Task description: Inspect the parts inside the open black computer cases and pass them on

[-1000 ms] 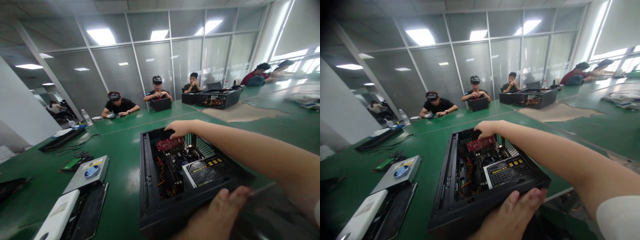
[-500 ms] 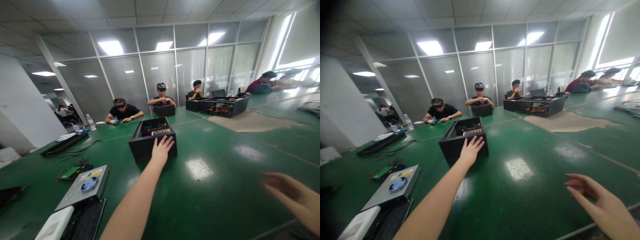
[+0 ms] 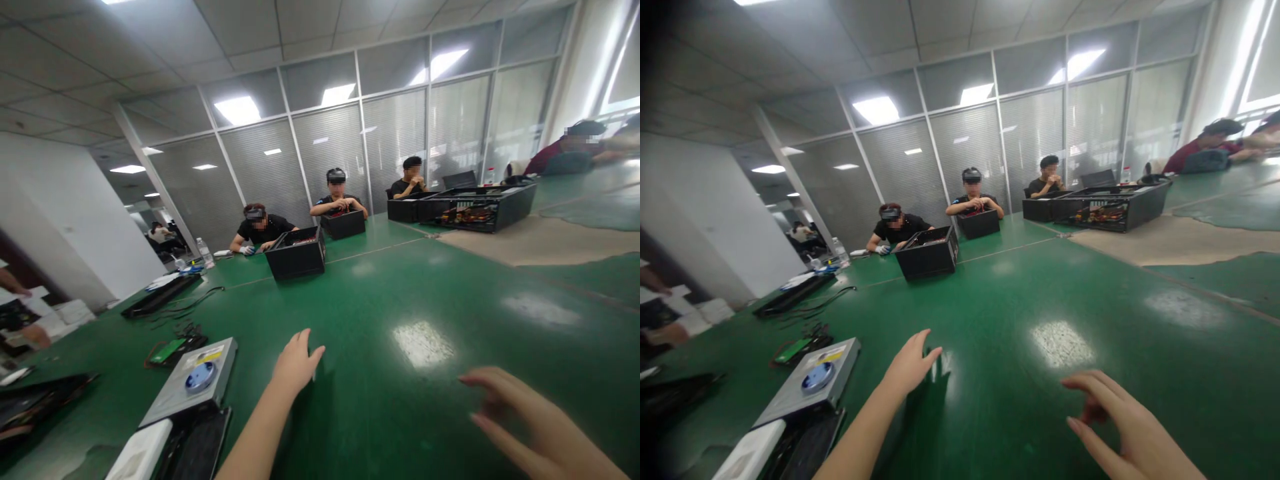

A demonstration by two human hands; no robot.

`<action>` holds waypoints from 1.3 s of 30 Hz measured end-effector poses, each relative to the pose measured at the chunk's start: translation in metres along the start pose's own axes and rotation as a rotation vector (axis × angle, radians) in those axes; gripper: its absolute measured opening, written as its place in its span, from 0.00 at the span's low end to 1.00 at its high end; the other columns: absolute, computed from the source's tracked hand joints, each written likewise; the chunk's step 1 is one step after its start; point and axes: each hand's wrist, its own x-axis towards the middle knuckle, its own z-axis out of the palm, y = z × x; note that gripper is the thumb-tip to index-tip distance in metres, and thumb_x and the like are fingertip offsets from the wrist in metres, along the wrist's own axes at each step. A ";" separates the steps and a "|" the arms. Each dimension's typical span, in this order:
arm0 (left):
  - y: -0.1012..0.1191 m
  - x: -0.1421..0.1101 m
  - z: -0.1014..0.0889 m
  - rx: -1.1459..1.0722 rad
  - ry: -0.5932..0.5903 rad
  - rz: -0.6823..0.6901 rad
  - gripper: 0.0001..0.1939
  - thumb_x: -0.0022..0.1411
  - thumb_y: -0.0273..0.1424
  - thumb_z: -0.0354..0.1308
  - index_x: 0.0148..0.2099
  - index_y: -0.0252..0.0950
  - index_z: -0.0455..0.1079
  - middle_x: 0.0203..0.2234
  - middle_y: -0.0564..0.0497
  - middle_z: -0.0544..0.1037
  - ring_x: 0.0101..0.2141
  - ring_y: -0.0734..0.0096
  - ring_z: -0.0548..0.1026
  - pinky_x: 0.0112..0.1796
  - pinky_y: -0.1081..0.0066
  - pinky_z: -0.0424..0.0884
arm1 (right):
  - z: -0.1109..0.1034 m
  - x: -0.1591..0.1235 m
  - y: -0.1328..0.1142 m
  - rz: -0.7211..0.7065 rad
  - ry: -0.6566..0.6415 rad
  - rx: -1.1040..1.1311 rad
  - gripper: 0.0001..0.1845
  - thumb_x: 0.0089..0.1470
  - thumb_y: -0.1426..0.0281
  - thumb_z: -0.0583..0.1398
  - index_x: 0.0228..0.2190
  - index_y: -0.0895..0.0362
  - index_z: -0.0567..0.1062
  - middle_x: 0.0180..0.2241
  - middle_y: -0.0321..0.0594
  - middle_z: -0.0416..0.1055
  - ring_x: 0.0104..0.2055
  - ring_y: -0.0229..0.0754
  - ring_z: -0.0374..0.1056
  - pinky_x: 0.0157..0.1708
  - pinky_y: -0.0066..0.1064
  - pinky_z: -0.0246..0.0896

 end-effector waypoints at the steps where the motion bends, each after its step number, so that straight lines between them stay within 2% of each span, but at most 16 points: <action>1: -0.005 -0.006 0.001 -0.047 0.033 -0.001 0.35 0.65 0.49 0.49 0.66 0.33 0.60 0.62 0.36 0.67 0.60 0.52 0.67 0.57 0.60 0.63 | 0.004 0.020 -0.018 -0.036 -0.087 0.004 0.20 0.56 0.61 0.61 0.51 0.49 0.74 0.45 0.45 0.74 0.40 0.47 0.74 0.43 0.41 0.73; 3: -0.011 -0.017 0.003 -0.131 0.112 -0.007 0.31 0.65 0.47 0.50 0.63 0.32 0.63 0.59 0.37 0.70 0.57 0.53 0.70 0.56 0.60 0.65 | 0.020 0.060 -0.042 -0.103 -0.223 0.047 0.19 0.58 0.63 0.59 0.50 0.53 0.73 0.43 0.44 0.74 0.36 0.43 0.72 0.40 0.38 0.71; 5: -0.013 -0.026 0.006 -0.203 0.195 0.001 0.28 0.65 0.45 0.51 0.60 0.32 0.65 0.56 0.38 0.71 0.54 0.55 0.73 0.54 0.60 0.67 | 0.045 0.091 -0.047 -0.125 -0.274 0.119 0.18 0.58 0.63 0.59 0.48 0.55 0.72 0.41 0.44 0.74 0.33 0.41 0.70 0.36 0.37 0.69; 8: -0.016 -0.032 0.008 -0.326 0.235 0.029 0.24 0.65 0.42 0.53 0.58 0.34 0.67 0.53 0.40 0.73 0.46 0.61 0.76 0.49 0.62 0.70 | 0.079 0.116 -0.029 -0.030 -0.200 0.319 0.20 0.58 0.59 0.60 0.47 0.57 0.70 0.41 0.44 0.73 0.31 0.40 0.69 0.32 0.36 0.67; 11: -0.018 -0.031 0.004 -0.429 0.243 0.045 0.22 0.64 0.40 0.54 0.56 0.35 0.68 0.51 0.42 0.75 0.40 0.65 0.77 0.44 0.63 0.72 | 0.089 0.121 -0.004 0.101 -0.115 0.555 0.24 0.58 0.54 0.59 0.49 0.56 0.68 0.43 0.45 0.71 0.30 0.40 0.69 0.29 0.34 0.66; 14: -0.015 -0.031 0.000 -0.447 0.255 0.082 0.21 0.63 0.38 0.55 0.56 0.36 0.68 0.50 0.43 0.75 0.40 0.65 0.76 0.41 0.65 0.72 | 0.077 0.122 0.020 0.147 -0.041 0.569 0.27 0.56 0.52 0.61 0.50 0.57 0.67 0.43 0.45 0.70 0.29 0.39 0.69 0.27 0.33 0.65; 19: 0.002 -0.039 -0.005 -0.437 0.204 0.095 0.22 0.64 0.38 0.55 0.57 0.37 0.67 0.50 0.43 0.74 0.40 0.66 0.75 0.39 0.67 0.71 | 0.053 0.132 0.050 0.266 0.110 0.488 0.30 0.52 0.50 0.63 0.48 0.56 0.69 0.42 0.44 0.69 0.27 0.38 0.68 0.23 0.32 0.62; 21: 0.008 -0.042 -0.008 -0.398 0.152 0.079 0.23 0.64 0.40 0.54 0.58 0.37 0.67 0.44 0.45 0.76 0.38 0.66 0.75 0.38 0.67 0.69 | 0.049 0.135 0.054 0.287 0.146 0.478 0.30 0.53 0.49 0.63 0.48 0.57 0.69 0.41 0.43 0.69 0.26 0.37 0.67 0.22 0.31 0.61; 24: 0.013 -0.044 -0.011 -0.320 0.047 0.023 0.25 0.65 0.43 0.52 0.61 0.38 0.65 0.32 0.51 0.76 0.33 0.66 0.74 0.35 0.67 0.66 | 0.049 0.136 0.048 0.270 0.110 0.470 0.30 0.52 0.49 0.63 0.48 0.57 0.69 0.40 0.42 0.69 0.25 0.37 0.67 0.22 0.31 0.61; 29: 0.010 -0.041 -0.012 -0.232 -0.021 -0.029 0.24 0.65 0.43 0.50 0.59 0.40 0.67 0.27 0.53 0.75 0.29 0.66 0.73 0.31 0.69 0.62 | 0.056 0.127 0.031 0.159 -0.019 0.417 0.28 0.56 0.50 0.60 0.49 0.57 0.67 0.39 0.42 0.70 0.28 0.39 0.67 0.27 0.35 0.67; 32: 0.008 -0.038 -0.012 -0.234 -0.044 -0.019 0.24 0.64 0.43 0.49 0.58 0.40 0.67 0.28 0.52 0.75 0.30 0.66 0.74 0.32 0.69 0.62 | 0.050 0.124 0.019 -0.005 0.021 0.231 0.26 0.57 0.52 0.60 0.50 0.57 0.68 0.40 0.45 0.71 0.34 0.44 0.70 0.33 0.38 0.69; 36: 0.010 -0.036 -0.011 -0.259 -0.097 -0.001 0.24 0.64 0.43 0.49 0.58 0.39 0.67 0.29 0.51 0.77 0.31 0.64 0.75 0.33 0.68 0.63 | 0.012 0.143 -0.003 -0.305 0.214 -0.124 0.25 0.56 0.55 0.62 0.50 0.56 0.70 0.49 0.49 0.70 0.51 0.53 0.67 0.52 0.46 0.62; 37: 0.011 -0.037 -0.010 -0.261 -0.114 0.011 0.24 0.64 0.43 0.49 0.58 0.39 0.67 0.30 0.51 0.77 0.31 0.64 0.75 0.33 0.68 0.63 | -0.001 0.155 -0.006 -0.323 0.268 -0.176 0.24 0.58 0.55 0.60 0.51 0.56 0.71 0.51 0.50 0.70 0.53 0.53 0.66 0.54 0.45 0.61; 39: 0.015 -0.039 -0.009 -0.253 -0.141 0.040 0.23 0.64 0.43 0.49 0.58 0.40 0.68 0.30 0.51 0.78 0.31 0.64 0.75 0.33 0.67 0.64 | -0.027 0.185 -0.006 -0.270 0.365 -0.250 0.23 0.62 0.55 0.54 0.50 0.57 0.72 0.51 0.50 0.70 0.53 0.53 0.66 0.54 0.43 0.60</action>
